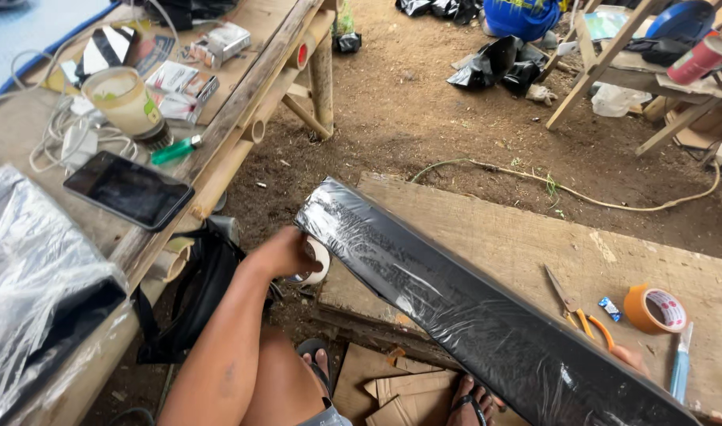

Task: The person wraps a rectangular object in black plastic and secures it with clear packing tape. They repeatedly rotate the object, apply tape along its length, and smooth the tape to ensure it adheres.

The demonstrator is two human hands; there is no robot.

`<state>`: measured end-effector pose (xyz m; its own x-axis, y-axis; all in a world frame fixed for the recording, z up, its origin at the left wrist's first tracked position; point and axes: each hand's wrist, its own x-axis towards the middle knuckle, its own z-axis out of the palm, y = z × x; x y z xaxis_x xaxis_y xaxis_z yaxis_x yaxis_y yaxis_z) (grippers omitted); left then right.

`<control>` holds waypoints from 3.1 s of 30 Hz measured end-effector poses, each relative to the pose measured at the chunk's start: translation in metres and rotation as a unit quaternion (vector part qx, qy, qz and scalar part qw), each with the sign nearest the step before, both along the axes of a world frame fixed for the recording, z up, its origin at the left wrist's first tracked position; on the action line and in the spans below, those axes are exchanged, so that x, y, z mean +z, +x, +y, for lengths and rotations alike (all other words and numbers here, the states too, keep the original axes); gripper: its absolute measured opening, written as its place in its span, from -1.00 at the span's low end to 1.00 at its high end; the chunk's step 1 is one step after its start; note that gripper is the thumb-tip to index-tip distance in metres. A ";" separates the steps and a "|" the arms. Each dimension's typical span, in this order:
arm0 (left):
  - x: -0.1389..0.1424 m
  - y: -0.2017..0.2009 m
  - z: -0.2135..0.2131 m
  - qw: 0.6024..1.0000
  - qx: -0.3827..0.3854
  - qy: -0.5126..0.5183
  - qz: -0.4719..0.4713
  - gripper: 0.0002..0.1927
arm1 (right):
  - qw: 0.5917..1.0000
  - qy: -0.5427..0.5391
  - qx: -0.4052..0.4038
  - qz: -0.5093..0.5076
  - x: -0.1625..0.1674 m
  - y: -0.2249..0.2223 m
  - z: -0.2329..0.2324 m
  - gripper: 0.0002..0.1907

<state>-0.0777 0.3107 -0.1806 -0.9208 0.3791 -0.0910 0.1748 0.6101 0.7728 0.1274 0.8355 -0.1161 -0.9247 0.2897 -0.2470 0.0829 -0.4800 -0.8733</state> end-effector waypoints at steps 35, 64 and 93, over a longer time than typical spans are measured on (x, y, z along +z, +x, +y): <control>0.042 0.177 0.140 0.782 -0.273 0.344 -0.442 -0.03 | 0.855 0.476 0.146 0.142 0.120 -0.167 -0.116 0.26; 0.002 0.121 0.064 0.800 -0.158 0.396 -0.422 -0.05 | 0.227 0.644 0.723 0.108 0.016 -0.257 -0.213 0.48; 0.125 0.014 0.103 0.917 -0.363 0.119 0.115 -0.21 | 0.432 0.818 0.337 0.175 -0.006 -0.206 -0.143 0.31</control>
